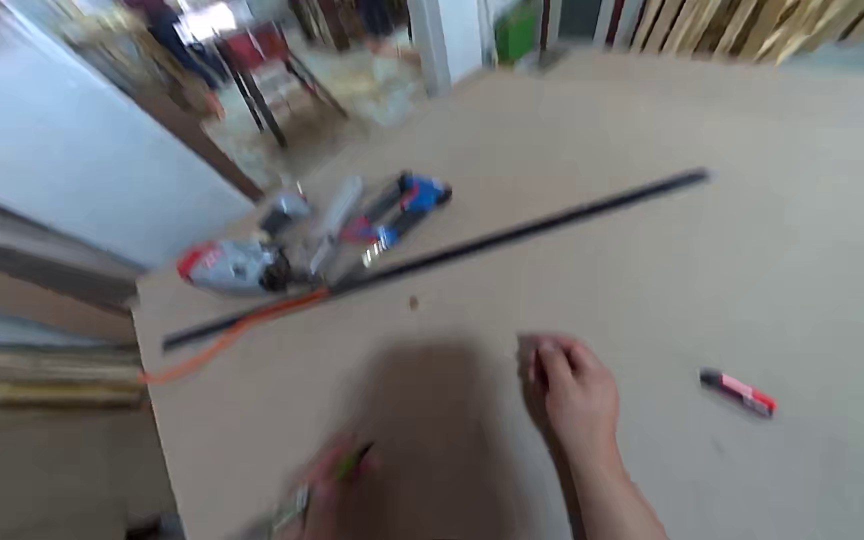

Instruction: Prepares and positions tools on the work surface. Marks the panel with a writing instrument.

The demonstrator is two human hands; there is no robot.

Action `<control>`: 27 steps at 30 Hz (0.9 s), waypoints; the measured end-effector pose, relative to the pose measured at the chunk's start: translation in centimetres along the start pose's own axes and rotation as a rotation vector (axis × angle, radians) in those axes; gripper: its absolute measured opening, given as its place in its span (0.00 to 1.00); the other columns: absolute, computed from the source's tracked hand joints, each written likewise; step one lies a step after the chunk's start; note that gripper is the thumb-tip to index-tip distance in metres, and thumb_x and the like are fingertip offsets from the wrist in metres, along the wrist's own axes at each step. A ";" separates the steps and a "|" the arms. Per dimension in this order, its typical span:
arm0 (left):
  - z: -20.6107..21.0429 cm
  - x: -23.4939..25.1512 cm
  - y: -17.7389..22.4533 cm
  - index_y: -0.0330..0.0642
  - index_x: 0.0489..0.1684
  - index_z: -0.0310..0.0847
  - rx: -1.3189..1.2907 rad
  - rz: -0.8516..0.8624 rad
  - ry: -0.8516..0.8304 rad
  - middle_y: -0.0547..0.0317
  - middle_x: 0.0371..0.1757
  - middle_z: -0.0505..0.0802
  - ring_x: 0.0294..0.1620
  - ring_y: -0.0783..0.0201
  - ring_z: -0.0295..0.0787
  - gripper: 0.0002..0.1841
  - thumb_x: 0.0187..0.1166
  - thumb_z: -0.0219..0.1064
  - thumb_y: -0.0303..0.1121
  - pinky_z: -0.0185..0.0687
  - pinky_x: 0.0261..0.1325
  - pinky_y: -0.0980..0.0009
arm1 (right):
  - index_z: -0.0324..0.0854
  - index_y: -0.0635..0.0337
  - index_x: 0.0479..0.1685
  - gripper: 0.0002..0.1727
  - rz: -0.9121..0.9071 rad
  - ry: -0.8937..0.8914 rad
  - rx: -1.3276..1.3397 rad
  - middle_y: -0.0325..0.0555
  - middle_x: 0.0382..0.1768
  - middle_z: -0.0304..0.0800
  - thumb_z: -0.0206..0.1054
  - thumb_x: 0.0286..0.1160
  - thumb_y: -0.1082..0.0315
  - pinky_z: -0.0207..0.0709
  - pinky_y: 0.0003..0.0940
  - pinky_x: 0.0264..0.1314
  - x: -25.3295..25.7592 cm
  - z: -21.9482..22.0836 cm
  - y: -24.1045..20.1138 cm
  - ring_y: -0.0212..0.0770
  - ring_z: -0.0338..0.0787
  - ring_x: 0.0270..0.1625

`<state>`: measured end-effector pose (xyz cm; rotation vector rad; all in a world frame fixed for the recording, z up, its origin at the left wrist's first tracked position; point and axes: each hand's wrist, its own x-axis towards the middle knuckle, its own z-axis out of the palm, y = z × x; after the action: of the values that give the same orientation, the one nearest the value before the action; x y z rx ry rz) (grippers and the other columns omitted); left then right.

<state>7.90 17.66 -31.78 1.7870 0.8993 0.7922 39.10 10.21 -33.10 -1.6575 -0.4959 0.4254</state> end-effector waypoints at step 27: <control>7.4 10.6 -0.3 0.45 0.36 0.92 -0.097 0.083 -0.687 0.66 0.34 0.94 0.27 0.75 0.87 0.03 0.69 0.75 0.31 0.84 0.26 0.80 | 0.87 0.63 0.52 0.12 -0.033 0.023 0.227 0.40 0.27 0.89 0.58 0.89 0.69 0.82 0.24 0.23 0.5 0.4 0.9 0.33 0.86 0.24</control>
<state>19.47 23.34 -33.25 1.8329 0.3271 0.2213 39.41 10.70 -34.04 -1.4319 -0.4402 0.4219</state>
